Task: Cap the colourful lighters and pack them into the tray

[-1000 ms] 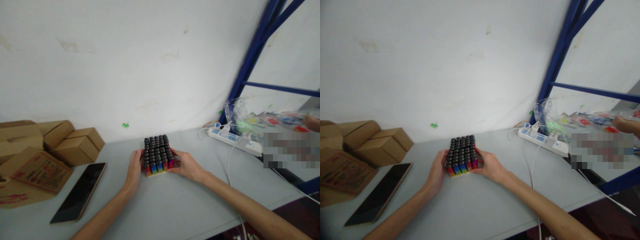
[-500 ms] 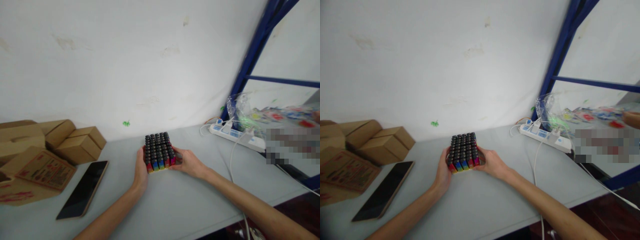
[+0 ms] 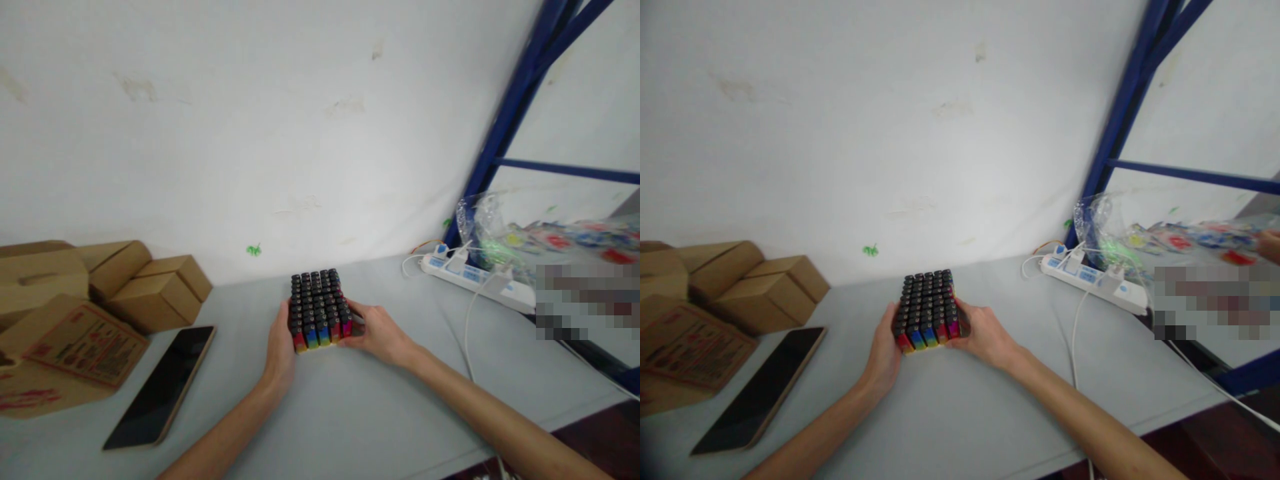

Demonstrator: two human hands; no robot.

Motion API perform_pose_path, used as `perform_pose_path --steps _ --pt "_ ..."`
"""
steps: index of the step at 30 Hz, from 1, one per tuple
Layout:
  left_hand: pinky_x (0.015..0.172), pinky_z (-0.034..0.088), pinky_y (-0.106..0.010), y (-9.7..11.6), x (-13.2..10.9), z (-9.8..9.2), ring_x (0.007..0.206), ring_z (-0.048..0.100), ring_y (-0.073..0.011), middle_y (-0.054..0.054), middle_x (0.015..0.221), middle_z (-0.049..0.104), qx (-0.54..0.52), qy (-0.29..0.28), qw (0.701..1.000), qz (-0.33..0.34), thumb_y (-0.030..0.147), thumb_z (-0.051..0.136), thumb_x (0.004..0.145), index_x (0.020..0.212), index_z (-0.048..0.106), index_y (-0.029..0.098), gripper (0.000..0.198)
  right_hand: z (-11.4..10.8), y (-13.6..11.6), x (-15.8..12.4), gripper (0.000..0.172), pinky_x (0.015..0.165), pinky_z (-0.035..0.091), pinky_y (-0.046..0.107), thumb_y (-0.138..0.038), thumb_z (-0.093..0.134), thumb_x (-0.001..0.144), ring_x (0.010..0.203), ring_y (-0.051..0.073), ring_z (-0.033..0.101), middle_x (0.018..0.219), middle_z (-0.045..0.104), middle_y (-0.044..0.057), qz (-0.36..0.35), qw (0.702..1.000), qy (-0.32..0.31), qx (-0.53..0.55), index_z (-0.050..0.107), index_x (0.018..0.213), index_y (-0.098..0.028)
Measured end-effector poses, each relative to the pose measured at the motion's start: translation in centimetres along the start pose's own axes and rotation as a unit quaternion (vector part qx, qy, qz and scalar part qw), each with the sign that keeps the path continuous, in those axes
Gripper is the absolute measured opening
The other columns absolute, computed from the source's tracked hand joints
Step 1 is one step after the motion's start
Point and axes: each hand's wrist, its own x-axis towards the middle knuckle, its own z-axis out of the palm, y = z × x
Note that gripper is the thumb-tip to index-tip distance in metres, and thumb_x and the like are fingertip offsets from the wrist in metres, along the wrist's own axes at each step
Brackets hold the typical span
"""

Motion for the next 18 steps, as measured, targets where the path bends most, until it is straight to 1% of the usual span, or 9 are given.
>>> perform_pose_path --steps 3,5,8,10,12,14,15,16,18 --pt "0.113 0.046 -0.040 0.0 0.0 0.0 0.123 0.068 -0.0257 -0.005 0.120 0.079 -0.006 0.002 1.000 0.000 0.052 0.059 0.095 0.109 0.077 0.019 0.040 0.1 0.0 0.0 0.074 0.088 0.062 0.043 -0.024 0.086 0.073 0.097 0.030 0.074 0.103 0.081 0.004 0.003 1.000 0.002 0.007 0.063 0.143 -0.022" --pt "0.110 0.049 -0.041 0.2 0.0 0.2 0.121 0.069 -0.0264 -0.005 0.117 0.080 -0.014 0.003 1.000 -0.001 0.053 0.060 0.094 0.108 0.077 0.019 0.040 -0.1 -0.1 -0.1 0.078 0.092 0.062 0.045 -0.027 0.088 0.071 0.104 0.031 0.073 0.110 0.080 0.005 0.003 1.000 -0.006 0.028 0.061 0.144 -0.023" --pt "0.106 0.053 -0.041 1.0 -0.1 0.4 0.118 0.070 -0.0267 -0.004 0.113 0.080 -0.027 0.006 1.000 -0.001 0.052 0.060 0.094 0.107 0.077 0.020 0.038 -0.7 0.3 -0.1 0.096 0.105 0.056 0.048 -0.039 0.093 0.066 0.124 0.032 0.066 0.136 0.070 0.010 0.012 0.993 -0.037 0.108 0.052 0.152 -0.022" --pt "0.106 0.053 -0.040 1.5 -0.1 0.6 0.118 0.070 -0.0263 -0.004 0.112 0.080 -0.036 0.009 0.999 0.001 0.050 0.059 0.094 0.107 0.077 0.021 0.037 -1.3 0.8 0.2 0.100 0.112 0.050 0.049 -0.053 0.089 0.071 0.135 0.032 0.059 0.150 0.059 0.015 0.052 0.983 -0.026 0.176 0.047 0.155 -0.020" --pt "0.107 0.053 -0.039 1.9 0.0 1.0 0.120 0.069 -0.0260 -0.004 0.114 0.080 -0.046 0.010 0.999 0.002 0.049 0.059 0.095 0.106 0.077 0.021 0.035 -1.6 1.6 1.1 0.088 0.116 0.047 0.047 -0.070 0.066 0.087 0.140 0.030 0.056 0.155 0.054 0.018 0.115 0.963 0.025 0.243 0.046 0.156 -0.018" --pt "0.109 0.052 -0.039 2.2 0.2 1.4 0.122 0.068 -0.0255 -0.004 0.116 0.079 -0.058 0.010 0.998 0.003 0.048 0.058 0.095 0.105 0.077 0.020 0.035 -1.3 2.5 2.5 0.083 0.114 0.049 0.046 -0.077 0.031 0.099 0.141 0.027 0.056 0.155 0.053 0.019 0.158 0.942 0.080 0.285 0.046 0.155 -0.019" --pt "0.109 0.051 -0.038 2.3 0.2 1.7 0.123 0.068 -0.0252 -0.004 0.118 0.079 -0.064 0.010 0.998 0.003 0.048 0.057 0.096 0.105 0.077 0.020 0.035 -0.8 2.8 3.3 0.083 0.113 0.050 0.045 -0.076 0.019 0.100 0.142 0.026 0.054 0.156 0.052 0.018 0.159 0.942 0.099 0.277 0.045 0.156 -0.020" --pt "0.110 0.051 -0.038 2.4 0.3 1.9 0.124 0.068 -0.0249 -0.004 0.120 0.079 -0.071 0.009 0.997 0.004 0.047 0.057 0.096 0.106 0.077 0.020 0.035 -0.2 3.1 4.1 0.082 0.111 0.051 0.045 -0.074 0.015 0.101 0.144 0.025 0.053 0.158 0.051 0.017 0.144 0.952 0.118 0.245 0.045 0.156 -0.022" --pt "0.111 0.050 -0.037 2.5 0.5 2.5 0.126 0.067 -0.0245 -0.003 0.123 0.078 -0.085 0.006 0.996 0.007 0.046 0.056 0.097 0.108 0.077 0.020 0.035 1.6 3.4 5.7 0.081 0.110 0.052 0.045 -0.071 0.010 0.103 0.143 0.025 0.053 0.159 0.050 0.016 0.064 0.981 0.141 0.118 0.039 0.160 -0.022"
